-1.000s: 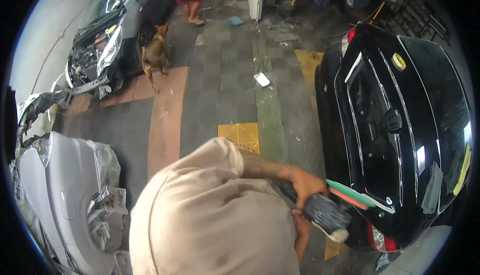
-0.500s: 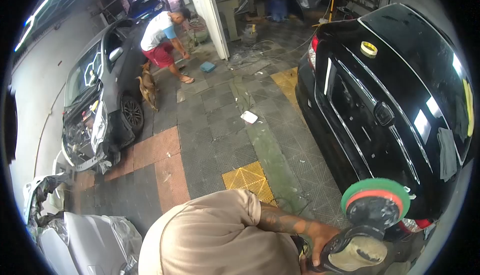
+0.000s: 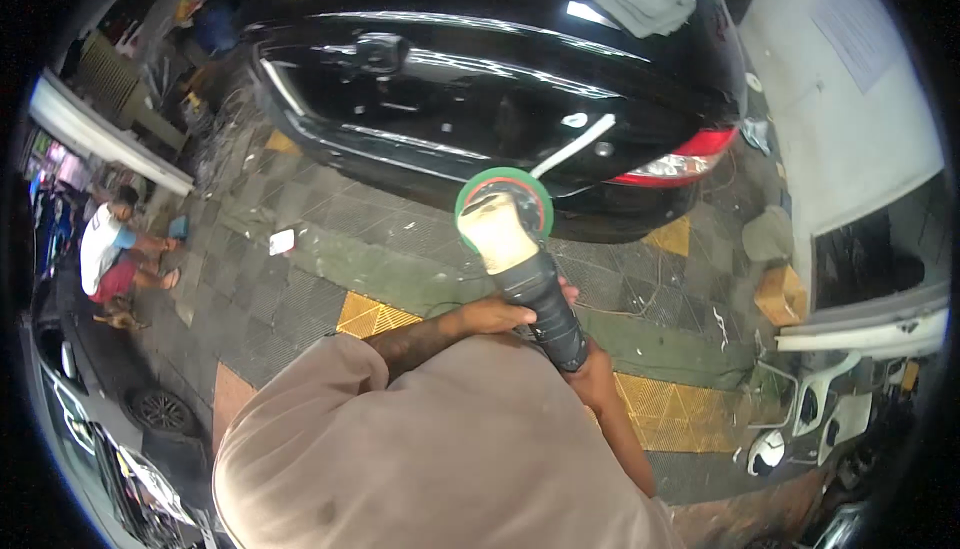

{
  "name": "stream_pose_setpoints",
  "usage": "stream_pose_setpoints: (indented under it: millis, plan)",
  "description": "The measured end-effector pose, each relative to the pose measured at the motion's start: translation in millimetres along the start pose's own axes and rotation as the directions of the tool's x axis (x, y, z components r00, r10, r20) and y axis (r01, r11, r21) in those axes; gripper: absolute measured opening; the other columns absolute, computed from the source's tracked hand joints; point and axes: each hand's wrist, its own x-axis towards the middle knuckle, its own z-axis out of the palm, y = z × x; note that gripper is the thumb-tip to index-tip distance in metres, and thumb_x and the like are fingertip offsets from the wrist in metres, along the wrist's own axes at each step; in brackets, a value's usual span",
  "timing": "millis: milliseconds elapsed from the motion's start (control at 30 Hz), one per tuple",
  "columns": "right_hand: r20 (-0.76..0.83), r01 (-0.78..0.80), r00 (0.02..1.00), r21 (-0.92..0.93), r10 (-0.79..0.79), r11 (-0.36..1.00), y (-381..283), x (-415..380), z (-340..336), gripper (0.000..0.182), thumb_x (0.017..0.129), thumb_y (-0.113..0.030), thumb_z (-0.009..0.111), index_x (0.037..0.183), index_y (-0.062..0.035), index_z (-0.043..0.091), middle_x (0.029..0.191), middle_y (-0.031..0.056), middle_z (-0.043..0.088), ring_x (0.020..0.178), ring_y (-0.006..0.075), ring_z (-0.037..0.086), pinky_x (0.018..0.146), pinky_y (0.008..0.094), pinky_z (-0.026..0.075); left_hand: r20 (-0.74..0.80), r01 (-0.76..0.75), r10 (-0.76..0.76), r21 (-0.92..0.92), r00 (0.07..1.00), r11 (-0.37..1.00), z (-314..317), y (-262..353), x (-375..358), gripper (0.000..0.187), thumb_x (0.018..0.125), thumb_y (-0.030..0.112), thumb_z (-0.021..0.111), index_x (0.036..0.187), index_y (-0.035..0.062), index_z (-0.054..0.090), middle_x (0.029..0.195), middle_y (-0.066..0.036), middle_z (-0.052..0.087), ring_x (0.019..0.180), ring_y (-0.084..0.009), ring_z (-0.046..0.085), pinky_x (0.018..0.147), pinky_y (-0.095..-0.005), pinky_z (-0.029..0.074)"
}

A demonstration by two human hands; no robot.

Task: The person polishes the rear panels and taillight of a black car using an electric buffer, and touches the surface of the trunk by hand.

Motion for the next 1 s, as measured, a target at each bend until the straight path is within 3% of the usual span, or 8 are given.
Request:
stream_pose_setpoints:
  millis: [67,133,233,467,567,633,867,1000]
  plan:
    - [0.028,-0.001,1.0,-0.036,0.002,0.999,0.8,15.2,-19.8,0.052,0.07,-0.014,0.079,0.115,0.0045,0.059,0.101,0.0235,0.069,0.097,0.0369,0.069,0.083,0.0402,0.053,0.013,-0.045,0.046,-0.048,0.999,0.998,-7.8,-7.2,18.8,0.074,0.093,0.019,0.063,0.153,0.0084,0.022,0.154,-0.016,0.036,0.143,-0.0276,0.034,0.12,-0.0444,0.023]
    - [0.046,0.04,0.998,-0.077,-0.036,0.996,7.7,21.0,-38.7,0.048,0.071,-0.014,0.077,0.111,0.0046,0.059,0.1,0.0262,0.068,0.096,0.0428,0.067,0.082,0.0431,0.053,-0.032,-0.051,0.055,0.099,0.998,0.994,-6.9,-5.4,41.5,0.074,0.092,0.021,0.065,0.152,0.0078,0.024,0.153,-0.017,0.036,0.142,-0.0296,0.035,0.119,-0.0457,0.025]
    - [0.002,0.06,0.998,-0.133,-0.06,0.989,-1.1,32.9,-60.2,0.049,0.071,-0.014,0.076,0.112,0.0053,0.057,0.099,0.0272,0.068,0.094,0.0441,0.067,0.082,0.0441,0.053,0.044,-0.092,0.09,0.055,0.995,0.994,-15.6,1.0,75.8,0.073,0.089,0.025,0.069,0.148,0.0065,0.031,0.152,-0.018,0.037,0.141,-0.03,0.037,0.117,-0.0472,0.03]
    - [-0.026,-0.059,0.998,-0.185,0.055,0.981,-58.2,48.1,-97.9,0.054,0.071,-0.014,0.076,0.115,0.0064,0.054,0.098,0.0292,0.067,0.094,0.0442,0.067,0.082,0.0442,0.053,0.103,-0.144,0.16,-0.148,0.982,0.978,-25.4,20.4,129.2,0.073,0.082,0.029,0.076,0.141,0.0046,0.04,0.14,-0.018,0.05,0.133,-0.0306,0.047,0.112,-0.0493,0.037]
    - [-0.066,-0.089,0.995,-0.27,0.074,0.959,-77.7,54.8,-104.7,0.059,0.07,-0.017,0.081,0.116,0.0084,0.054,0.095,0.0258,0.069,0.09,0.0378,0.07,0.081,0.0405,0.053,0.089,-0.155,0.171,-0.159,0.981,0.975,-29.9,22.1,137.4,0.07,0.083,0.032,0.074,0.139,0.0044,0.042,0.137,-0.018,0.052,0.132,-0.0307,0.048,0.111,-0.0496,0.038]
    - [-0.008,-0.172,0.984,-0.314,0.178,0.934,-84.2,60.5,-109.9,0.061,0.069,-0.019,0.082,0.116,0.0083,0.054,0.094,0.0268,0.069,0.09,0.0397,0.07,0.08,0.0411,0.053,0.077,-0.171,0.187,-0.175,0.979,0.97,-31.3,20.4,137.3,0.07,0.083,0.033,0.074,0.139,0.0041,0.043,0.138,-0.019,0.051,0.132,-0.0308,0.048,0.111,-0.0497,0.038]
    - [0.05,-0.157,0.982,-0.31,0.181,0.938,-92.4,67.0,-117.7,0.058,0.069,-0.017,0.081,0.112,0.0099,0.054,0.091,0.03,0.068,0.089,0.0448,0.068,0.077,0.0446,0.054,-0.039,-0.15,0.145,-0.237,0.989,0.96,-24.4,27.0,131.9,0.069,0.085,0.032,0.071,0.14,0.0029,0.041,0.138,-0.019,0.051,0.132,-0.0305,0.048,0.112,-0.0493,0.037]
    - [-0.026,-0.22,0.974,-0.335,0.224,0.916,-112.8,66.8,-127.3,0.059,0.07,-0.018,0.081,0.113,0.0098,0.053,0.092,0.0296,0.068,0.089,0.0443,0.068,0.077,0.045,0.054,0.081,-0.171,0.196,-0.247,0.977,0.954,-23.2,30.4,149.3,0.07,0.082,0.03,0.073,0.139,0.0031,0.043,0.139,-0.019,0.052,0.13,-0.029,0.051,0.111,-0.0473,0.039]
